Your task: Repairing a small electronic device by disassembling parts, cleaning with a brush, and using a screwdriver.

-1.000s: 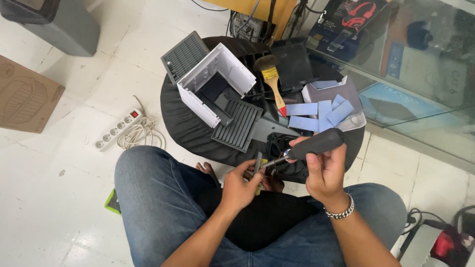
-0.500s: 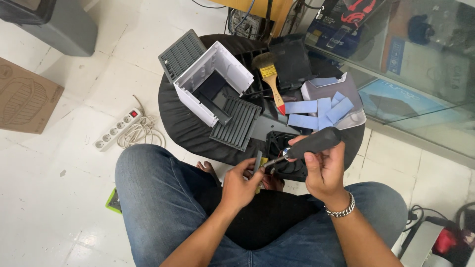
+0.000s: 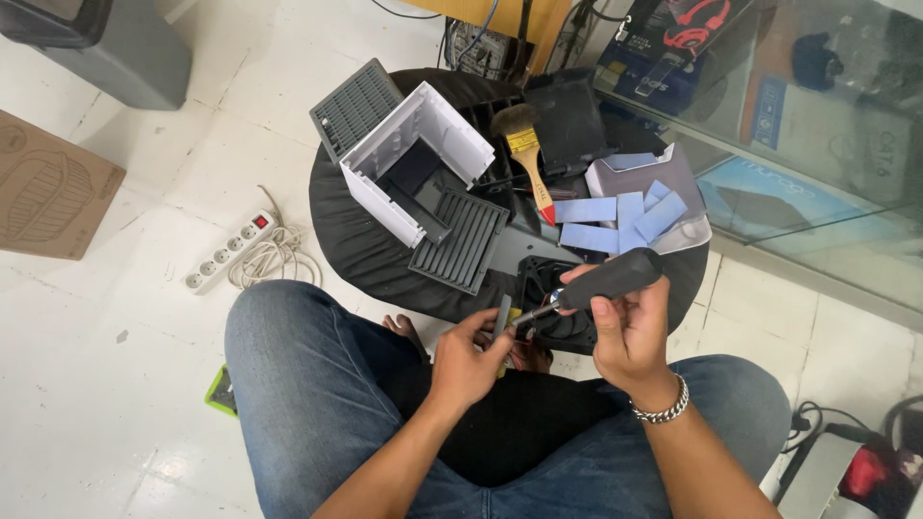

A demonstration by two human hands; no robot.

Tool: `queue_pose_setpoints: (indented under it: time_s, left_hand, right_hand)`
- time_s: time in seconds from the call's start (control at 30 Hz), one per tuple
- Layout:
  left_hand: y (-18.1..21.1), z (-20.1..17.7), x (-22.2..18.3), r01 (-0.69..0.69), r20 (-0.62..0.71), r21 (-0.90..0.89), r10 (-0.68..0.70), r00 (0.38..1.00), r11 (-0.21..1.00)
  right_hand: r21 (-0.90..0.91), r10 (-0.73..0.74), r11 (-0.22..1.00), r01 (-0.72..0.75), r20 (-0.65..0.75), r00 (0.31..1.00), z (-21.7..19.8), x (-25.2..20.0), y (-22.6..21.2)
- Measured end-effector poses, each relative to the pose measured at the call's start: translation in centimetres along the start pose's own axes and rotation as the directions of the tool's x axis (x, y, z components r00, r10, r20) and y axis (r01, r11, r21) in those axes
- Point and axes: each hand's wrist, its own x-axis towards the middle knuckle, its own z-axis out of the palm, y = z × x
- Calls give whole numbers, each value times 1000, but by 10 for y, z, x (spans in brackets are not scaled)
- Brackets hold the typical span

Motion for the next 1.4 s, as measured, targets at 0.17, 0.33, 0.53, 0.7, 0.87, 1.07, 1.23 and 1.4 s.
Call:
queue_pose_setpoints:
  time_s: [0.17,0.33,0.53,0.7,0.87,1.07,1.23,1.4]
  left_hand:
    - [-1,1,0,8,-6,15,-8,1000,1000]
    - [5,-3,-2,23,-10,16,-23,1000,1000]
    - [1,-1,-1,20,-21,41,-19,1000,999]
    - [-1,-1,0,60,-17,71,-59,998,996]
    - [-5,-1,1,77,-14,99,-76,997,992]
    - [-8,0,3,77,-4,126,-77,997,989]
    - [-6,-1,1,103,-17,133,-102,995,986]
    - [-3,-1,0,100,-14,144,-99,995,985]
  right_hand:
    - [0,-15,1000,15,16,1000,0,3,-3]
    - [-3,-38,999,38,32,999,1,3,-4]
    - [-29,-36,999,38,55,998,2,7,-15]
    - [15,13,1000,-13,-11,1000,6,15,-30]
    - [-157,-159,975,159,8,987,-9,12,-21]
    - [-112,-146,982,150,41,988,-9,23,-38]
    - [-111,-102,989,96,-44,994,-20,18,-30]
    - [-157,-94,984,79,-95,991,-25,11,-20]
